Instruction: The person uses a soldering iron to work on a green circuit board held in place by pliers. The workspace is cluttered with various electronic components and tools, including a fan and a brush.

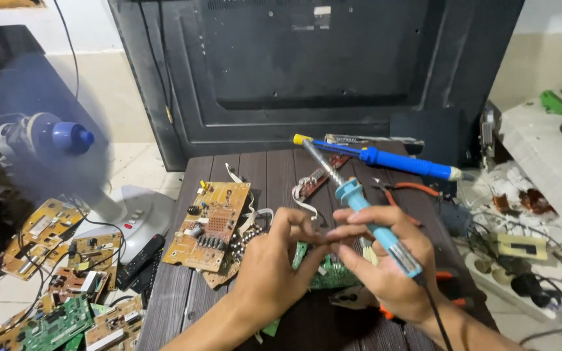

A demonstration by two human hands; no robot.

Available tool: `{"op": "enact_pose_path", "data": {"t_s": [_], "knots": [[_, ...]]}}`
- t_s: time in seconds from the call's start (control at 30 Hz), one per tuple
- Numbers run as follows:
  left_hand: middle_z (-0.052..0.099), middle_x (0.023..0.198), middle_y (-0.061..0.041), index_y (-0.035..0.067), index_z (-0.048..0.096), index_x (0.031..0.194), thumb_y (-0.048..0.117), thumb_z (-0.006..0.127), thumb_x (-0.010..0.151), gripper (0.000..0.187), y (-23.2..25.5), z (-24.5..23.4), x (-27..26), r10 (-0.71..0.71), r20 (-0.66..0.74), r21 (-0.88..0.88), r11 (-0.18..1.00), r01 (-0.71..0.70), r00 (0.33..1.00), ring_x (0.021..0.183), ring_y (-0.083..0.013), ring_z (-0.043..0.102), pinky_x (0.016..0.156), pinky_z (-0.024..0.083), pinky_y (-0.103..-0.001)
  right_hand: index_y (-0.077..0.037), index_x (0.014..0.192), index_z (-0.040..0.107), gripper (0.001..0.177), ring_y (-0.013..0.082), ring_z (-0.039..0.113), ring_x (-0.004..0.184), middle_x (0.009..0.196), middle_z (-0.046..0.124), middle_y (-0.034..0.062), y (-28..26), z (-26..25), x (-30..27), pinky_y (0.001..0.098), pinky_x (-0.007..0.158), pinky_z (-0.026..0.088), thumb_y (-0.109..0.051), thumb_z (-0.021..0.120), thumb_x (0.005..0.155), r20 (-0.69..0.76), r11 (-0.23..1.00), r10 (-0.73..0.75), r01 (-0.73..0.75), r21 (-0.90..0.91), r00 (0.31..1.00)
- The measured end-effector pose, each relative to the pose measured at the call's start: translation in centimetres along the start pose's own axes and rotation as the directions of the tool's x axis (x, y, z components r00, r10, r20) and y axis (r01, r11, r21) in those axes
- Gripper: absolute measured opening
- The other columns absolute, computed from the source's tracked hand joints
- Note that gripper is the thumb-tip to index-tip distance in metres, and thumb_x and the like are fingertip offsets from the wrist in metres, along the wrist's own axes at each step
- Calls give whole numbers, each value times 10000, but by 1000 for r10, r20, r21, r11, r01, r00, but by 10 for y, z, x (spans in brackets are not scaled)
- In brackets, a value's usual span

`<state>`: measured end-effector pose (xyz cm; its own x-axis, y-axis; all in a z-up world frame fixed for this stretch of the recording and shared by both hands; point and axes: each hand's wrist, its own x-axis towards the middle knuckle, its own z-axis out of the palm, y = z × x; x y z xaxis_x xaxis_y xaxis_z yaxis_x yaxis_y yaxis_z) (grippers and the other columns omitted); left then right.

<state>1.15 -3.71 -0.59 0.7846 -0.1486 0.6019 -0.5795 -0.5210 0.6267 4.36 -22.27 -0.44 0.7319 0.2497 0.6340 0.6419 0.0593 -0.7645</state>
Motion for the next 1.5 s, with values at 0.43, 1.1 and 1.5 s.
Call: {"op": "enact_pose_path", "data": {"t_s": [0.43,1.1,1.5], "knots": [[821,893,116,168,385,943,184,756,902,374,1,7,-8,-95,8,79,992,94,995,410,-84,432,400,382,-261,-36,1109,553,364,225,816,908,1097,715,272,5,-6,-7,383,857,723,61,740,812,-47,979,163,-155,133,986],[750,695,150,238,696,949,349,759,908,134,2,-32,7,45,234,354,927,-128,971,478,-59,684,405,490,-283,-26,1054,511,374,258,803,936,992,673,237,0,-16,-8,348,940,706,108,750,798,-83,998,-53,52,-19,995],[750,952,-15,175,795,1133,156,653,966,220,-25,-27,4,127,412,393,869,-301,903,575,-276,699,374,461,-439,16,1021,499,362,281,778,931,924,658,218,-5,-13,-3,362,878,731,113,763,793,-56,979,-117,105,-174,992]]}}
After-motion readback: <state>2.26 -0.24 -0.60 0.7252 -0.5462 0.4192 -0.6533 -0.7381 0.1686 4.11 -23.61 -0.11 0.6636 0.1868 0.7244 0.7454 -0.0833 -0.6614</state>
